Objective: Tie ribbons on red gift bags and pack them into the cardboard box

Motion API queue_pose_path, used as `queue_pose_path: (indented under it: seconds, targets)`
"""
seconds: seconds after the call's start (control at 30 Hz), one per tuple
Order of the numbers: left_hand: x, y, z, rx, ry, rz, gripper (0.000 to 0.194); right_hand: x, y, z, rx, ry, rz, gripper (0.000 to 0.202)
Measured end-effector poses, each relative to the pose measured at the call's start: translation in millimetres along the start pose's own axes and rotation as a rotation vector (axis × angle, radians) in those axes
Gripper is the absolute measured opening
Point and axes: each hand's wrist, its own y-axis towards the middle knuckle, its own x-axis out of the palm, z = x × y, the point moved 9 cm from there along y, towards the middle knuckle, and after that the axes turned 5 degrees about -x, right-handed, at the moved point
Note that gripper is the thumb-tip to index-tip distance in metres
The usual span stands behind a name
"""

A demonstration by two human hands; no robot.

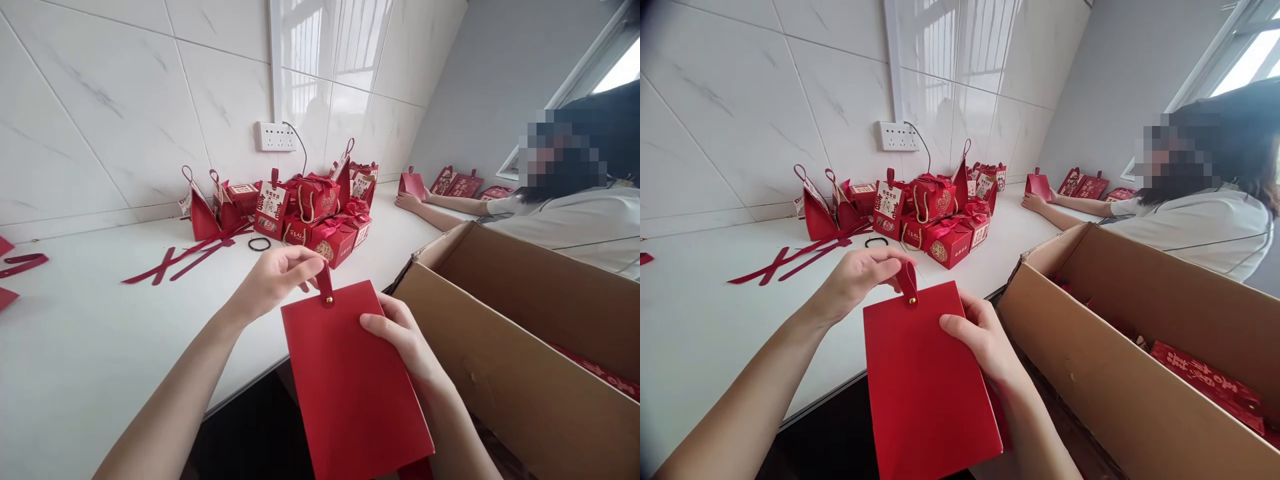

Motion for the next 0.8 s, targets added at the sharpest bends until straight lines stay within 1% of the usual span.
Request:
queue_pose_path:
  seconds: [0.07, 0.17, 0.2, 0.23, 0.27, 0.3, 0.37, 0.4, 0.43, 0.5, 0.53, 0.57, 0.6, 0.63, 0.67, 0.73, 0.8]
  targets:
    - [-3.4, -2, 10, 0.021, 0.088, 0.111, 0.026, -4, -3, 2, 0.004, 0.021, 0.015, 0.033]
    - [-10.4, -7, 24, 0.063, 0.131, 0.272, 0.024, -9, -4, 6, -0.027, 0.031, 0.006, 0.036]
    - [-11.5, -8, 28, 0.075, 0.131, 0.304, 0.024, -11, -3, 8, -0.046, 0.013, -0.017, 0.036]
    - [-10.6, -9, 32, 0.084, 0.123, 0.308, 0.024, -14, -2, 10, -0.067, -0.01, -0.037, 0.036]
    - [-7.5, -8, 33, 0.081, 0.098, 0.28, 0.025, -20, 0, 11, -0.094, -0.025, -0.043, 0.035]
    - [-2.3, -6, 33, 0.068, 0.054, 0.224, 0.027, -28, 3, 12, -0.127, -0.015, -0.032, 0.034]
    - [8.5, -3, 27, 0.021, -0.072, 0.112, 0.037, -51, 7, 12, -0.204, 0.102, 0.043, 0.03]
    - [11.9, -1, 22, -0.002, -0.133, 0.088, 0.042, -62, 9, 14, -0.226, 0.171, 0.075, 0.03]
    - [14.1, 1, 16, -0.023, -0.173, 0.088, 0.044, -73, 10, 15, -0.246, 0.228, 0.107, 0.031]
    - [20.6, 5, 0, -0.066, -0.173, 0.1, 0.042, -94, 9, 17, -0.301, 0.28, 0.184, 0.041]
    - [27.3, 7, -9, -0.09, -0.145, 0.082, 0.039, -108, 4, 13, -0.393, 0.308, 0.271, 0.047]
    - [36.6, 11, -19, -0.114, -0.114, 0.044, 0.036, -119, -1, 8, -0.48, 0.331, 0.327, 0.053]
    - [47.3, 14, -28, -0.133, -0.085, -0.005, 0.035, -123, -4, 5, -0.516, 0.332, 0.325, 0.057]
    - [58.2, 18, -37, -0.15, -0.06, -0.053, 0.034, -121, -4, 5, -0.479, 0.312, 0.262, 0.058]
    - [68.4, 21, -45, -0.162, -0.04, -0.092, 0.034, -114, -3, 6, -0.406, 0.294, 0.159, 0.059]
    - [85.1, 29, -58, -0.175, -0.006, -0.13, 0.035, -93, -8, 8, -0.22, 0.296, -0.103, 0.056]
    - [98.3, 37, -64, -0.169, 0.023, -0.129, 0.037, -72, -25, -4, -0.114, 0.383, -0.358, 0.053]
